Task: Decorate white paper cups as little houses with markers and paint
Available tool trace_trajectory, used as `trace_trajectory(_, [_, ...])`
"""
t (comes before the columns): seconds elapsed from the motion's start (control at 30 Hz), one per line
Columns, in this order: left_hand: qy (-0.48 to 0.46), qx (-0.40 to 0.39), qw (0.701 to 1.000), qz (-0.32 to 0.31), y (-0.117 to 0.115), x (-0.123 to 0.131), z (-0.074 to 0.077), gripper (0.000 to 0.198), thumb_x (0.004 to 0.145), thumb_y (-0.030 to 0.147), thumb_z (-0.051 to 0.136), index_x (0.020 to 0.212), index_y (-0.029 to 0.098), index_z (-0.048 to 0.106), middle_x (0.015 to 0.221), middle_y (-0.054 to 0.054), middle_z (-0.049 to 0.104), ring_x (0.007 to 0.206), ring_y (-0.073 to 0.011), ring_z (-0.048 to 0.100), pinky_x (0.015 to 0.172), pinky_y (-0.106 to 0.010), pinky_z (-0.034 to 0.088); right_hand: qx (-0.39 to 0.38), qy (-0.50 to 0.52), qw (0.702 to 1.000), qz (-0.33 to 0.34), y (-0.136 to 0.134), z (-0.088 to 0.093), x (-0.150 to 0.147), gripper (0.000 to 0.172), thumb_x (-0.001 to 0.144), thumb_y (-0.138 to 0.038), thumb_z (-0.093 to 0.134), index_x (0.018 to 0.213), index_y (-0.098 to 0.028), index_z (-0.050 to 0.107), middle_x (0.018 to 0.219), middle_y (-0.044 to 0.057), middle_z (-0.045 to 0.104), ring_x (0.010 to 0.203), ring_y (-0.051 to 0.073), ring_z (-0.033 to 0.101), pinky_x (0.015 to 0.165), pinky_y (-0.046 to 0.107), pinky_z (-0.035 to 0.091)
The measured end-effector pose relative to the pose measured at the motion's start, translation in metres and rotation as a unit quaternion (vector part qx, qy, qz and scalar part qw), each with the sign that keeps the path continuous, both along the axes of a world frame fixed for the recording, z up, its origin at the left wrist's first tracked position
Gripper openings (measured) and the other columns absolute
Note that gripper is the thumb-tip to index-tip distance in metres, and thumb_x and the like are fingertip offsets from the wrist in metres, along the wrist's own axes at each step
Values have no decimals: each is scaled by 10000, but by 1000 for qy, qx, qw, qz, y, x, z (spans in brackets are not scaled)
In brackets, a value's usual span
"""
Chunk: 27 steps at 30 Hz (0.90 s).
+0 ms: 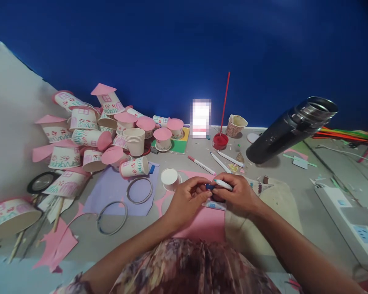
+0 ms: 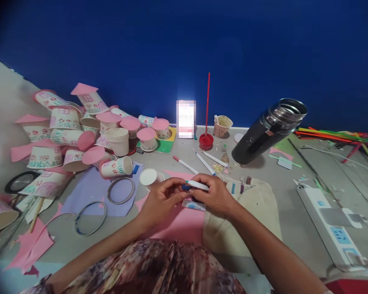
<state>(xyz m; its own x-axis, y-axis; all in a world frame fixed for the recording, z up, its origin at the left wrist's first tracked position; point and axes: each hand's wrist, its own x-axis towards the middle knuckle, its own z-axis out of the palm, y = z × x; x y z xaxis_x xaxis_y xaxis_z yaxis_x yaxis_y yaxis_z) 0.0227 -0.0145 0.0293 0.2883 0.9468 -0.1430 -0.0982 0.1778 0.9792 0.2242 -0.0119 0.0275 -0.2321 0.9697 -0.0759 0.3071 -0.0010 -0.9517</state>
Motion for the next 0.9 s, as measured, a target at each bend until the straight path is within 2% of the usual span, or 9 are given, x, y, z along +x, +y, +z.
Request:
trace_trajectory(0.1, [-80, -77, 994, 11, 6, 2, -5, 241, 745, 308, 918, 864, 173, 760, 671, 5, 688, 616, -135, 608, 627, -268, 495, 21, 11, 1000, 0, -2, -4, 1, 171, 852, -376, 742, 899, -211, 743, 759, -12, 717, 680, 154, 637, 598, 250, 492])
trace_trajectory(0.2, [-215, -189, 958, 13, 9, 1, -10, 335, 737, 389, 945, 812, 165, 708, 670, 0, 693, 567, -118, 605, 587, -259, 503, 50, 7, 999, -1, -3, -6, 8, 300, 976, -496, 623, 1039, -223, 730, 873, 21, 735, 771, 185, 684, 651, 280, 522])
trace_trajectory(0.27, [-271, -228, 935, 18, 11, 0, -13, 356, 722, 380, 961, 794, 156, 694, 706, -11, 714, 560, -107, 612, 568, -246, 502, 103, -40, 994, 5, -3, -6, 13, 325, 1040, -474, 525, 986, -223, 724, 854, 34, 728, 775, 191, 682, 683, 296, 513])
trace_trajectory(0.37, [-296, -241, 924, 24, 12, 1, -16, 330, 720, 333, 959, 792, 150, 695, 717, -13, 726, 558, -104, 628, 562, -238, 508, 195, -120, 973, 18, -2, -9, 16, 337, 1062, -405, 499, 874, -227, 714, 771, 32, 697, 720, 185, 645, 695, 308, 472])
trace_trajectory(0.5, [-288, -219, 932, 32, 13, 3, -19, 286, 760, 315, 917, 810, 151, 687, 686, -4, 713, 562, -112, 641, 568, -241, 517, 256, -182, 949, 25, -1, -14, 16, 321, 1067, -369, 503, 891, -228, 731, 754, 33, 686, 691, 180, 626, 679, 306, 446])
trace_trajectory(0.63, [-260, -193, 945, 43, 10, 3, -19, 289, 767, 320, 900, 882, 158, 690, 713, -1, 730, 566, -112, 641, 591, -257, 529, 260, -224, 939, 18, -1, -17, 17, 325, 1071, -363, 506, 897, -229, 745, 752, 37, 683, 693, 182, 621, 683, 309, 425])
trace_trajectory(0.8, [-96, -95, 989, 53, 5, 2, -17, 279, 793, 318, 879, 957, 163, 716, 735, -26, 775, 593, -131, 675, 619, -266, 558, 259, -234, 937, 32, 1, -18, 19, 280, 1064, -350, 532, 950, -229, 757, 782, 47, 707, 730, 189, 635, 700, 309, 431])
trace_trajectory(0.9, [-17, -54, 998, 38, 3, 0, -15, 258, 845, 335, 817, 1020, 156, 756, 755, -48, 798, 590, -138, 685, 617, -266, 574, 299, -233, 924, 48, 2, -20, 20, 251, 1066, -314, 541, 979, -217, 755, 808, 52, 728, 768, 192, 649, 728, 308, 443])
